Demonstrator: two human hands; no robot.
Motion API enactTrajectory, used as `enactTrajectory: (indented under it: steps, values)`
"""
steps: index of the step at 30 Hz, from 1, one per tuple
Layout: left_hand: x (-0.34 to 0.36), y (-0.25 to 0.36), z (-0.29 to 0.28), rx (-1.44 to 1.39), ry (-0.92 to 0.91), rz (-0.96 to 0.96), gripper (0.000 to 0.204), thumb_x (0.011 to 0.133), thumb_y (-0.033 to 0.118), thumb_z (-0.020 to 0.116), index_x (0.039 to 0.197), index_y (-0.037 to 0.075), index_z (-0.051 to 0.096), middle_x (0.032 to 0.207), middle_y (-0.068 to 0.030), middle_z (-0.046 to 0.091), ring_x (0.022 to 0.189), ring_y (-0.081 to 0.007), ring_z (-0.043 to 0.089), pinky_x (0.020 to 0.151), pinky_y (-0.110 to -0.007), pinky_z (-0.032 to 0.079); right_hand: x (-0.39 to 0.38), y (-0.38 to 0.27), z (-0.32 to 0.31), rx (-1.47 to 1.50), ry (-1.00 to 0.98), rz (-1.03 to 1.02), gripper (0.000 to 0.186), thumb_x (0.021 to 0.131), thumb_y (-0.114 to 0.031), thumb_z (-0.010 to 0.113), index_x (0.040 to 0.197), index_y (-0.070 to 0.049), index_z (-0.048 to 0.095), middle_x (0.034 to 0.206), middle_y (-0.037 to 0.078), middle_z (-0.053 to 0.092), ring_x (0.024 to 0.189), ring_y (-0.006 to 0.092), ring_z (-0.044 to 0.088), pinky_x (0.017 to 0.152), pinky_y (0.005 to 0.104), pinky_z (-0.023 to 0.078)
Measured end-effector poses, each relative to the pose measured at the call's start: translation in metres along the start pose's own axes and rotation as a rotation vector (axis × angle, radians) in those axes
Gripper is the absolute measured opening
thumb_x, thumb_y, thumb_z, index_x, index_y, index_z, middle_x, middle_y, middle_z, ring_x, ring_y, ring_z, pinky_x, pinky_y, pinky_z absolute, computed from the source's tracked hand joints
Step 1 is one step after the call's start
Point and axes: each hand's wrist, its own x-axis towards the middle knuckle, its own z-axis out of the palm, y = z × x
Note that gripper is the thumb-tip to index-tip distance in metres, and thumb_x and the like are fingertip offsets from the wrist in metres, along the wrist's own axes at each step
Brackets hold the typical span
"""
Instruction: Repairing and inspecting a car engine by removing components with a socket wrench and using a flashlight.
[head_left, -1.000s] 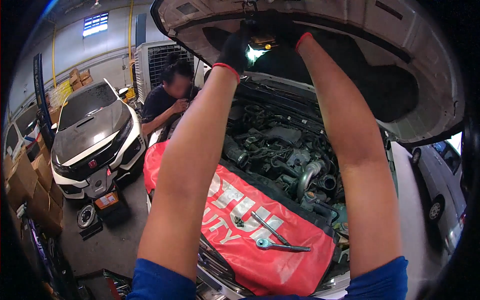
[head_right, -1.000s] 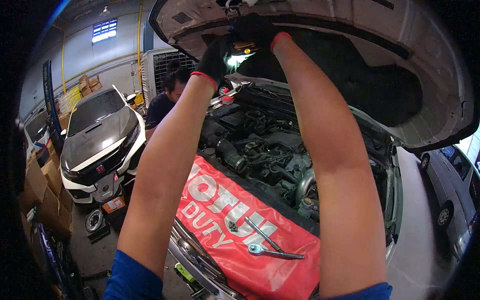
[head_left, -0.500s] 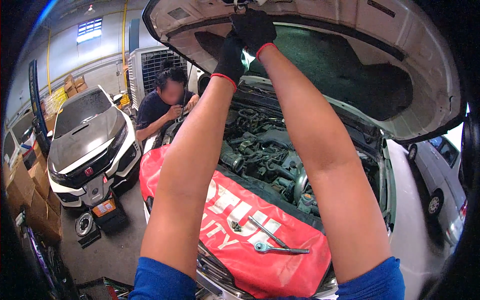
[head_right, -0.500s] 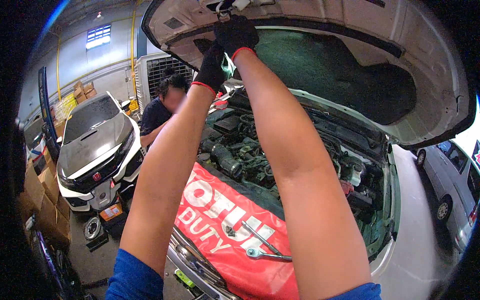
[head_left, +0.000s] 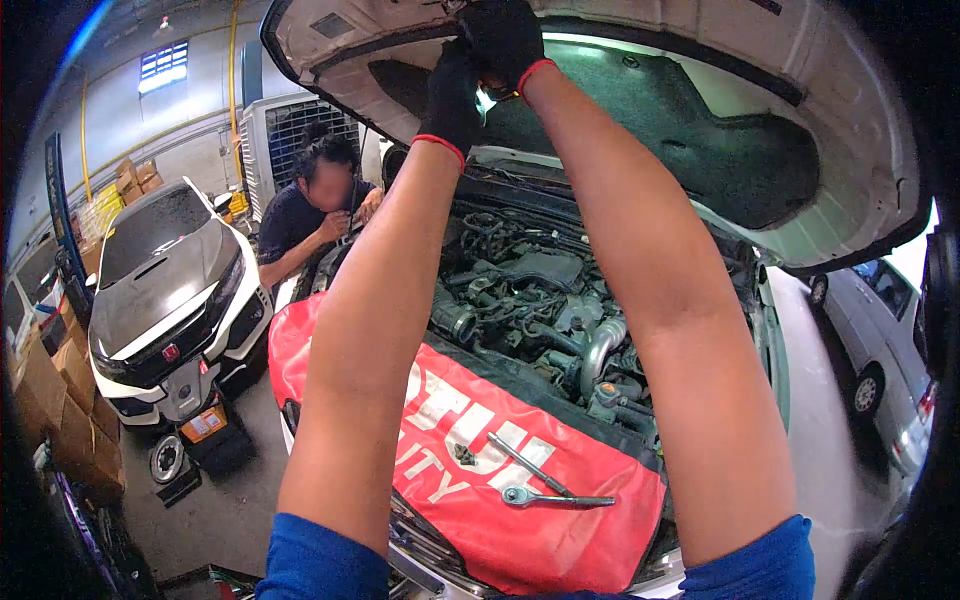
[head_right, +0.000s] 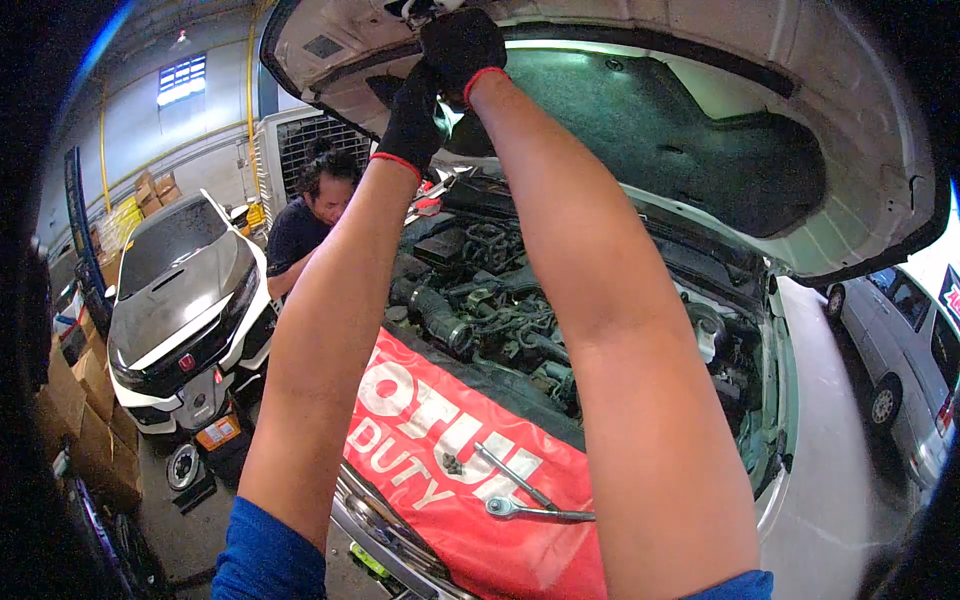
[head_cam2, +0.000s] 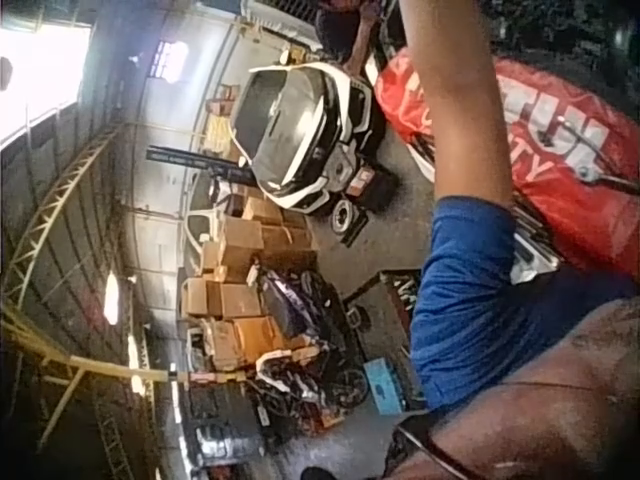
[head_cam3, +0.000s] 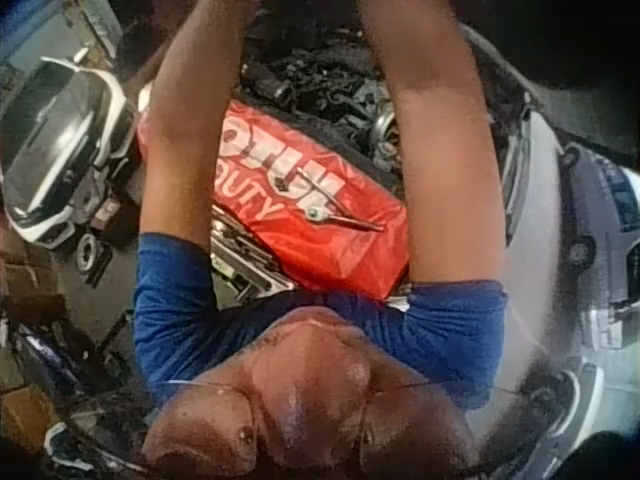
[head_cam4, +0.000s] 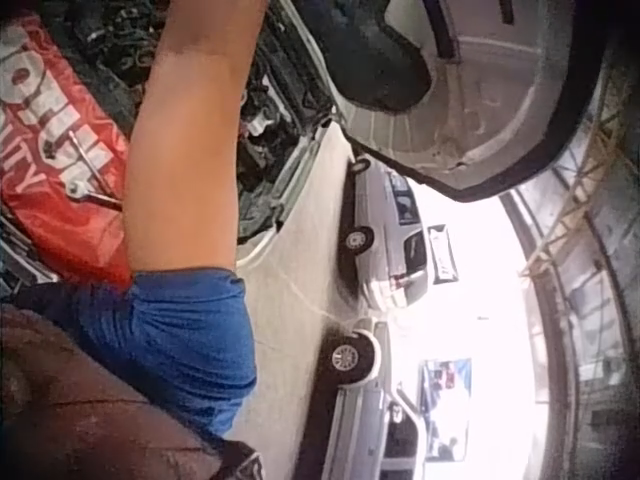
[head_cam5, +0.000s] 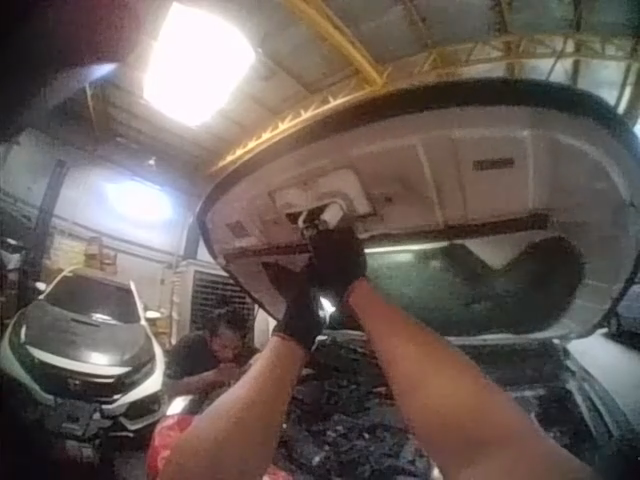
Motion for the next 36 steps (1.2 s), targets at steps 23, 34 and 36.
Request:
enactTrajectory:
  steps: [23,34,36]
  values:
    - [-0.102,0.017,-0.057,-0.191,-0.264,-0.25,0.038,0.089,0.033,0.063,0.113,0.005,0.059,0.101,-0.0085,0.063,0.095,-0.0227,0.063,0.082,-0.036,0.053,-0.07,-0.008,-0.043,1.623,-0.613,0.633,0.037,0.084,-0.038,0.06,0.105,-0.009,0.067,0.099,0.015,0.069,0.097,0.0252,0.066,0.073,0.0428,0.053]
    - [-0.266,-0.005,0.022,-0.035,-0.346,-0.616,0.038,0.086,0.016,0.067,0.12,0.0,0.059,0.112,-0.0136,0.066,0.099,-0.0262,0.067,0.084,-0.035,0.055,-0.193,0.085,-0.243,1.474,-0.638,0.586,0.033,0.088,-0.032,0.064,0.109,-0.007,0.067,0.098,0.012,0.07,0.091,0.0229,0.065,0.079,0.0393,0.051]
    - [-0.281,-0.019,0.035,-0.001,-0.34,-0.812,0.033,0.095,0.023,0.057,0.12,0.002,0.061,0.115,-0.0139,0.067,0.104,-0.023,0.066,0.088,-0.035,0.054,-0.218,0.095,-0.272,1.427,-0.642,0.58,0.032,0.089,-0.031,0.064,0.11,-0.006,0.067,0.098,0.012,0.07,0.09,0.0225,0.065,0.08,0.0386,0.051]
